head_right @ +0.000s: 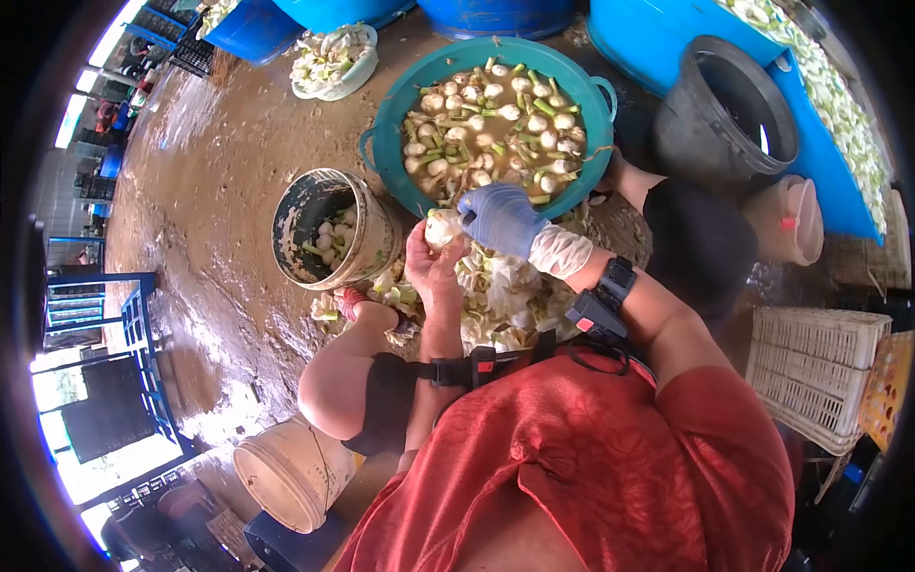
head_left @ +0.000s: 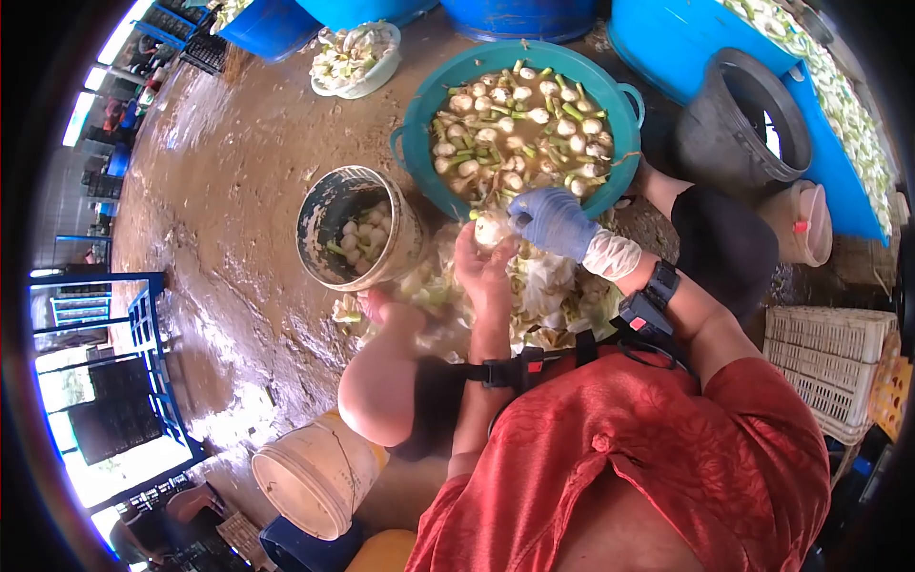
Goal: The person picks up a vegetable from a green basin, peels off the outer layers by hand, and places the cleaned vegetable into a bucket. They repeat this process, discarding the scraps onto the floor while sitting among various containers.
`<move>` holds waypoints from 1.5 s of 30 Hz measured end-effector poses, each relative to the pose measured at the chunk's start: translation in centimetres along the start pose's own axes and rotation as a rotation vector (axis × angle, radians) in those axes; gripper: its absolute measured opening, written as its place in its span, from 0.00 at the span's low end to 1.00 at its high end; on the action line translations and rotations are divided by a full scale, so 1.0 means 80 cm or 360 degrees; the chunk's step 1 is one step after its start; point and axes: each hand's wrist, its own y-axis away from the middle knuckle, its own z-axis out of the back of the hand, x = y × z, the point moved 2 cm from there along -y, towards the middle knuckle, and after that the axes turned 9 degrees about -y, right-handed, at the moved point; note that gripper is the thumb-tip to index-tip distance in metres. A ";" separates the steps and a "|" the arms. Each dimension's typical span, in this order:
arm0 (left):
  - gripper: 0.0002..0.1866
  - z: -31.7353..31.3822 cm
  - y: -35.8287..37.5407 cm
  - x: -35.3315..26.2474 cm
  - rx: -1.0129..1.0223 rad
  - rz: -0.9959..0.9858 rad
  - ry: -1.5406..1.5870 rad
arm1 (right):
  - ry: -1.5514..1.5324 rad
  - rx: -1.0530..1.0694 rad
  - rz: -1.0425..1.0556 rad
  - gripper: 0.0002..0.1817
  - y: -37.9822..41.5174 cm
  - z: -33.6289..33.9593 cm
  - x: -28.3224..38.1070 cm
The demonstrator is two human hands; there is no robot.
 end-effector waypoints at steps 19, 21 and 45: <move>0.22 0.019 -0.005 -0.008 0.0355 0.0434 0.1052 | 0.0612 0.0633 -0.0845 0.14 0.065 -0.053 -0.194; 0.23 0.024 -0.005 0.008 0.0374 0.0466 0.1004 | 0.0083 0.0265 -0.0545 0.14 0.065 -0.041 -0.185; 0.31 -0.011 0.007 0.021 0.0328 0.0032 -0.0656 | -0.0035 0.0446 0.0231 0.09 0.039 -0.078 -0.123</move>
